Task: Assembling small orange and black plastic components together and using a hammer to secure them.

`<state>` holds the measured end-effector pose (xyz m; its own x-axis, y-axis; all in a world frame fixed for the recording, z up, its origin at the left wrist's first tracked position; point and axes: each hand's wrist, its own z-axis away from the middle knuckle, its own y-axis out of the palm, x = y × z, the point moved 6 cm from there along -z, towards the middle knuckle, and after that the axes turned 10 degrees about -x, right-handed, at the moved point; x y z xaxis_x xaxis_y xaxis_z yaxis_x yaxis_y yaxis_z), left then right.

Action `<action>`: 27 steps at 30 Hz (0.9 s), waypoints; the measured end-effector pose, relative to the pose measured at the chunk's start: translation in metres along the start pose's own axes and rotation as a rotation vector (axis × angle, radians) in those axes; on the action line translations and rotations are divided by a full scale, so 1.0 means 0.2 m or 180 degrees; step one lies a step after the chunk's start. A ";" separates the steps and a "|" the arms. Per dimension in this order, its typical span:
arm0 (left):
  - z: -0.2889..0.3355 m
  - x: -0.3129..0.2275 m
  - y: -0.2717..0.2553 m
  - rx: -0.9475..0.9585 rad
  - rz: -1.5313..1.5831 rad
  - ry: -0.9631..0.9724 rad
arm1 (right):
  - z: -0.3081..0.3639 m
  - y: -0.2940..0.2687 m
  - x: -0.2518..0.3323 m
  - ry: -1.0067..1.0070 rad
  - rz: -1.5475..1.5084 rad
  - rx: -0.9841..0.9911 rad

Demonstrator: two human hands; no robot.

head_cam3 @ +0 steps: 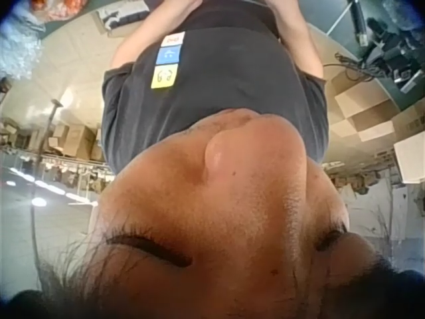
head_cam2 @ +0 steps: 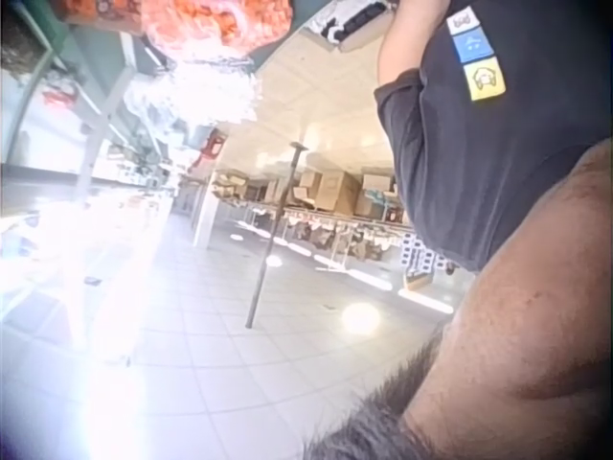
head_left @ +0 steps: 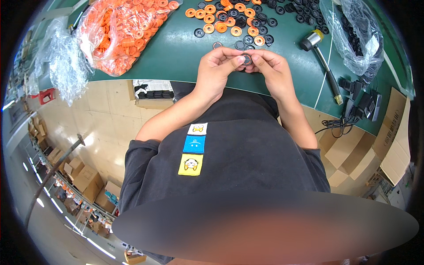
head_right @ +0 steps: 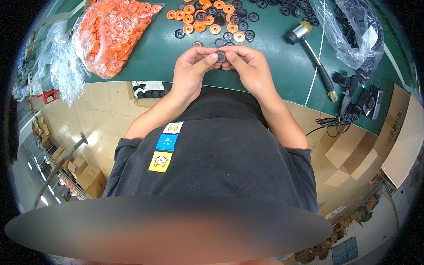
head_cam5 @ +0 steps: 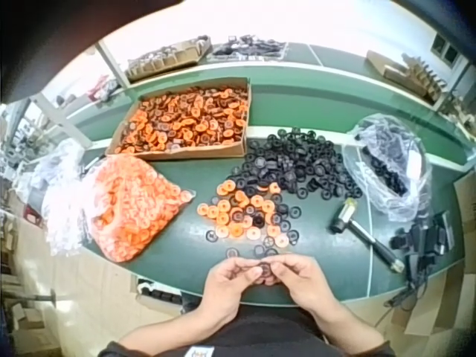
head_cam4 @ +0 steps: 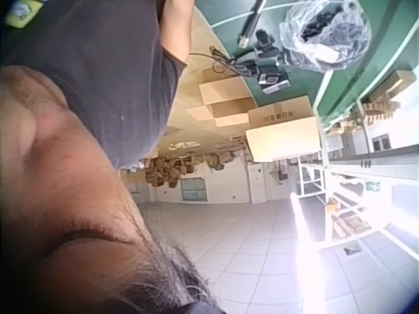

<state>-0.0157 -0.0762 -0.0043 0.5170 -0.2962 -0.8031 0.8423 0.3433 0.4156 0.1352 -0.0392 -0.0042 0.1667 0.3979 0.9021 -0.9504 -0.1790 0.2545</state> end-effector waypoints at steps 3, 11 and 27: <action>0.00 0.00 0.00 0.0026 0.0023 0.0028 | 0.00 0.00 0.01 -0.0033 0.0033 0.0059; 0.01 -0.02 0.01 0.0035 -0.0031 0.0138 | 0.02 0.02 0.02 -0.0111 -0.0085 0.0196; 0.06 -0.09 0.04 0.0207 -0.1196 0.1034 | 0.02 0.00 -0.02 -0.0162 -0.0299 0.0056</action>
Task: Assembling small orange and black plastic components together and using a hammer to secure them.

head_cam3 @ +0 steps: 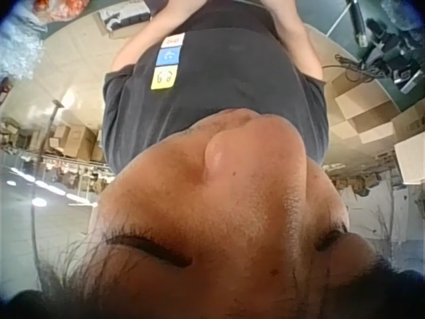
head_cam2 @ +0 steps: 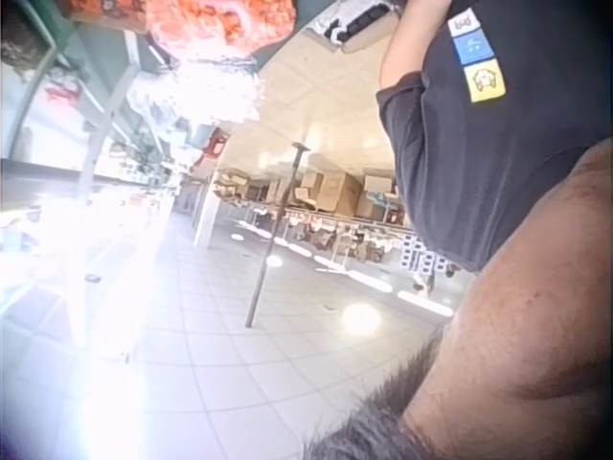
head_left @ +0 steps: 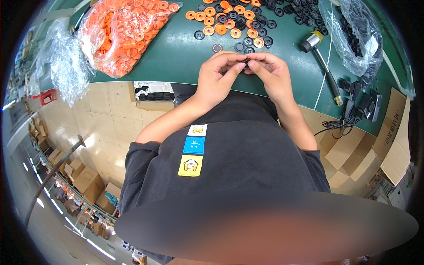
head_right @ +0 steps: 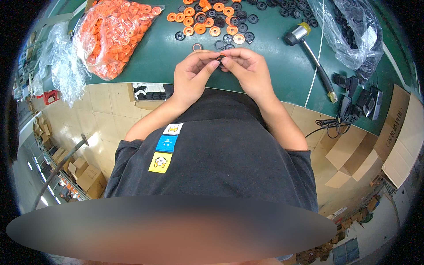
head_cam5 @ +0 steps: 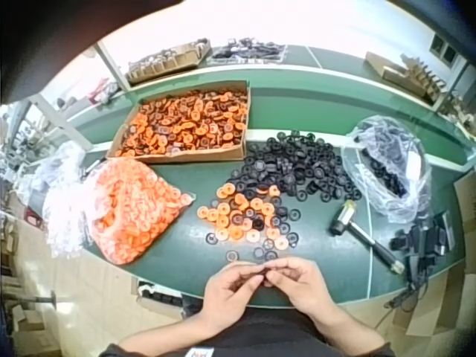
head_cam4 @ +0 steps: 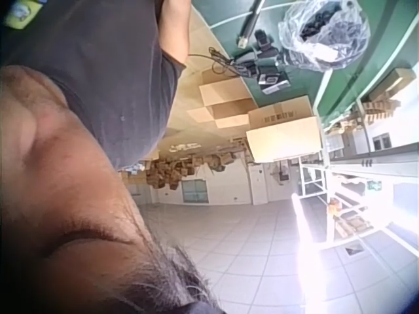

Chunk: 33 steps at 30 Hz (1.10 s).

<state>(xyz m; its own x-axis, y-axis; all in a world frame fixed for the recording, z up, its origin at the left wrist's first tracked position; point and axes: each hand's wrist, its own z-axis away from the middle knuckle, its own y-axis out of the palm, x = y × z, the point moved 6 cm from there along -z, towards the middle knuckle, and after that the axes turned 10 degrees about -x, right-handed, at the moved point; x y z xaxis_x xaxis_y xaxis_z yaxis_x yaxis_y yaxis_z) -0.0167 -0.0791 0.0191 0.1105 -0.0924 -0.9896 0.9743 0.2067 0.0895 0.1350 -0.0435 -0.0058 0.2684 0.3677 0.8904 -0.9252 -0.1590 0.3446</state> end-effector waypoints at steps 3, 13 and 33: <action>0.00 -0.02 -0.01 -0.0072 -0.0148 0.0311 | 0.01 0.00 0.00 0.0022 0.0037 -0.0034; 0.00 -0.10 0.00 -0.0037 -0.0677 0.0775 | 0.04 0.04 -0.03 -0.0189 -0.0148 -0.0154; -0.03 0.04 0.01 0.0229 0.0582 -0.0811 | 0.08 0.00 0.00 0.0035 -0.0121 -0.0266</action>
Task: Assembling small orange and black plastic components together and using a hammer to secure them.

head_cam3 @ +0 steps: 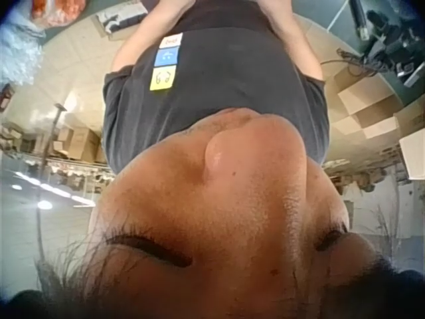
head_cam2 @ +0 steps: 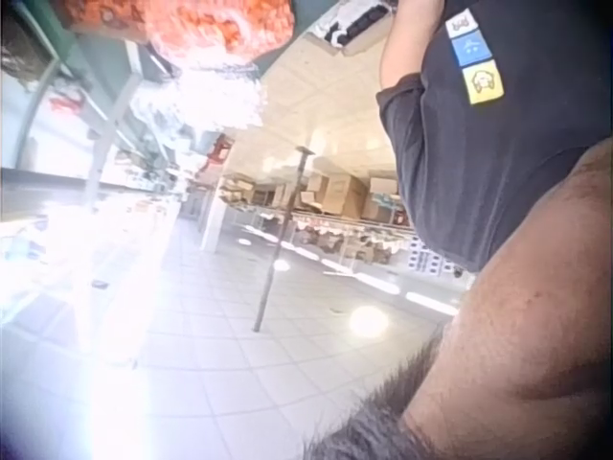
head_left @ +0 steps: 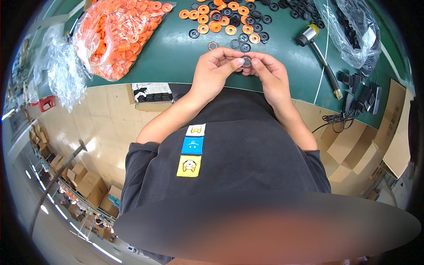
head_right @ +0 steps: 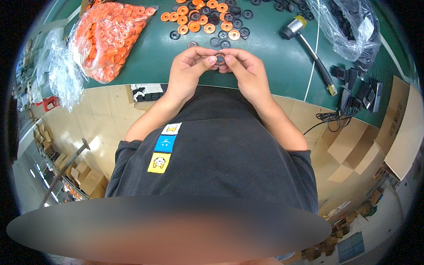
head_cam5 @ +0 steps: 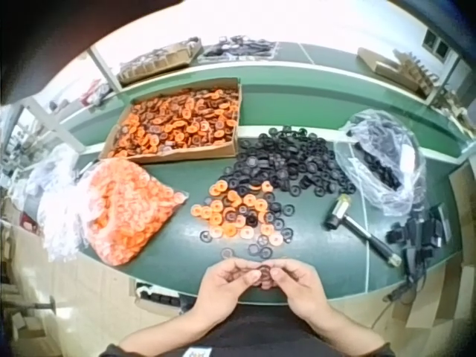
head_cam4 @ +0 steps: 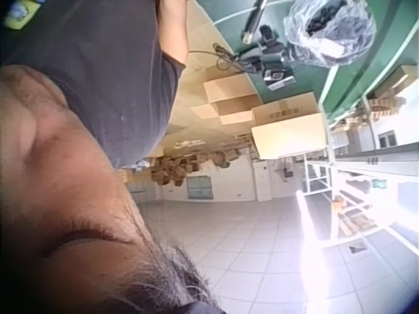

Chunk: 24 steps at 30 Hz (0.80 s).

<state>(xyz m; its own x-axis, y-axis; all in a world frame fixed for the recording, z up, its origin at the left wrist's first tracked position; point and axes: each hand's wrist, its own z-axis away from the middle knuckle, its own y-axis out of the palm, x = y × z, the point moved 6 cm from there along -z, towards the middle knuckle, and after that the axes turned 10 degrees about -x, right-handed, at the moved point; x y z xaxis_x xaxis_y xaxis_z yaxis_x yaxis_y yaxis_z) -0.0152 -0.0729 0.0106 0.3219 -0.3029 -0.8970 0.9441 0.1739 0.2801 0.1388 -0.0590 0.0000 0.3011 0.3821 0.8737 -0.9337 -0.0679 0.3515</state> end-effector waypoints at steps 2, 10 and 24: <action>0.00 0.01 0.01 0.0030 0.0093 -0.0069 | 0.00 0.00 0.00 -0.0016 0.0043 -0.0008; -0.02 0.02 0.09 0.0177 0.0179 -0.0034 | -0.01 -0.09 0.02 -0.0101 0.0086 -0.0134; -0.15 0.03 0.47 0.1022 -0.3004 0.2368 | 0.06 -0.71 0.47 -0.2382 0.4797 -0.2097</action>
<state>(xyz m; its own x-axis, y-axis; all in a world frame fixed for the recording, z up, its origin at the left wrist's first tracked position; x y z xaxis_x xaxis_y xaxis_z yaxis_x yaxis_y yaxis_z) 0.0724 -0.0293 0.0212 -0.5112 0.4376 -0.7397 0.7929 -0.0919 -0.6024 0.3021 -0.0245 0.0365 -0.9468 -0.1197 0.2987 -0.3184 0.4823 -0.8161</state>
